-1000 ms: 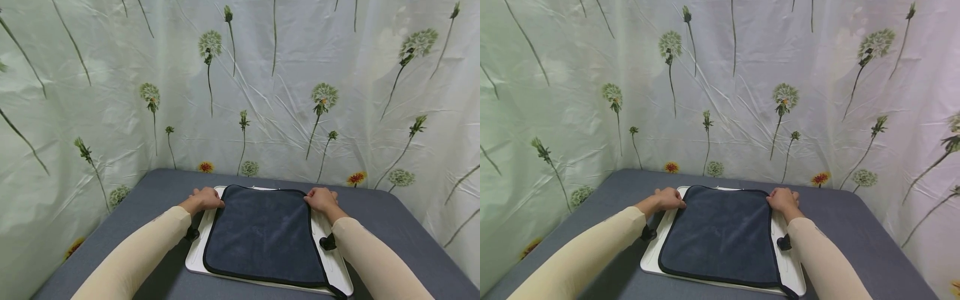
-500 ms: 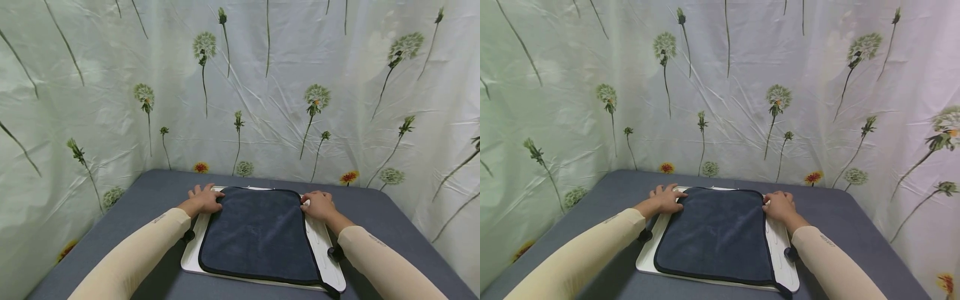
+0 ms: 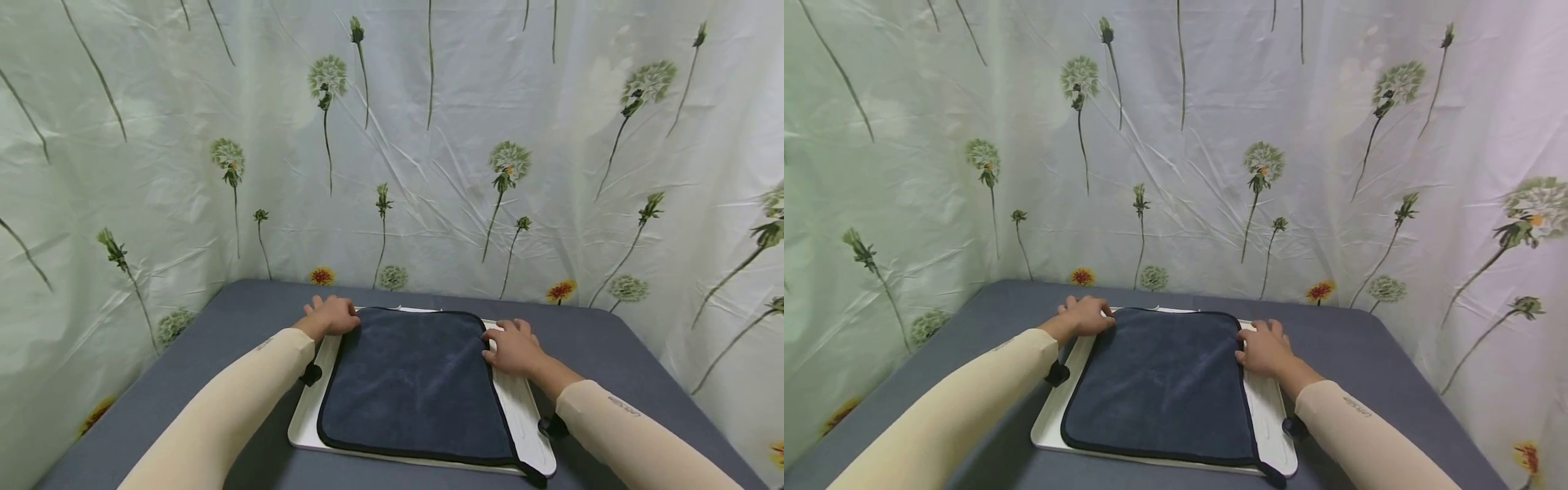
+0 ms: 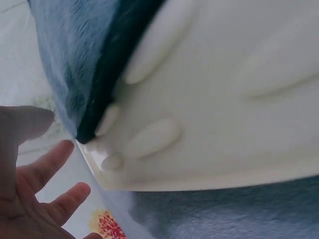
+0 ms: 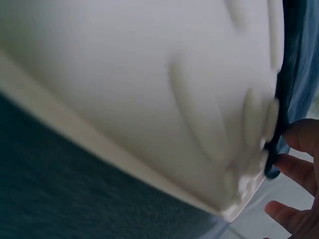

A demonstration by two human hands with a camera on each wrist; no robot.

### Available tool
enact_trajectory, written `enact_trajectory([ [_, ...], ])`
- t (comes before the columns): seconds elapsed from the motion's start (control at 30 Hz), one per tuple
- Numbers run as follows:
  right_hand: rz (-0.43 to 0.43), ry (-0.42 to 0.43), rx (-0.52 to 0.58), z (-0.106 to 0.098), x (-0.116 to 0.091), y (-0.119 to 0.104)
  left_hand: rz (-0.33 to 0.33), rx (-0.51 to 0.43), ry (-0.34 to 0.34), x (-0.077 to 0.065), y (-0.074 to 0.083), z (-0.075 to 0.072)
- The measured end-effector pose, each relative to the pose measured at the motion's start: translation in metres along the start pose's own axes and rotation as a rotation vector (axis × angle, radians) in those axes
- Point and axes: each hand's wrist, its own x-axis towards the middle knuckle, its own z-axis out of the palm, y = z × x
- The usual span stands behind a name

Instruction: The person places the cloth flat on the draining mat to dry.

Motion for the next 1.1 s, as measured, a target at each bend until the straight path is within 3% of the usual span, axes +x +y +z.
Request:
enact_trajectory([
  [0.23,-0.132,0.071,-0.03,0.006,-0.041,-0.014,-0.076,-0.038,-0.012,0.014,-0.001,-0.004],
  [0.47,-0.249,0.059,0.013,0.012,-0.094,-0.014,-0.166,-0.078,-0.004,0.019,0.007,0.001],
  [0.57,-0.344,0.066,0.036,0.016,-0.113,-0.014,-0.208,-0.068,0.006,0.025,0.005,0.003],
  [0.63,-0.442,0.122,0.023,0.02,-0.122,-0.014,-0.221,-0.06,0.018,0.03,0.002,0.005],
  [0.8,-0.677,0.369,-0.085,0.036,-0.134,-0.013,-0.188,-0.047,0.046,0.034,0.001,0.008],
  [0.9,-0.754,0.47,-0.111,0.042,-0.135,-0.011,-0.157,-0.041,0.047,0.034,0.004,0.01],
  [1.1,-0.753,0.466,-0.103,0.041,-0.134,-0.01,-0.161,-0.018,0.028,0.043,0.01,0.013],
])
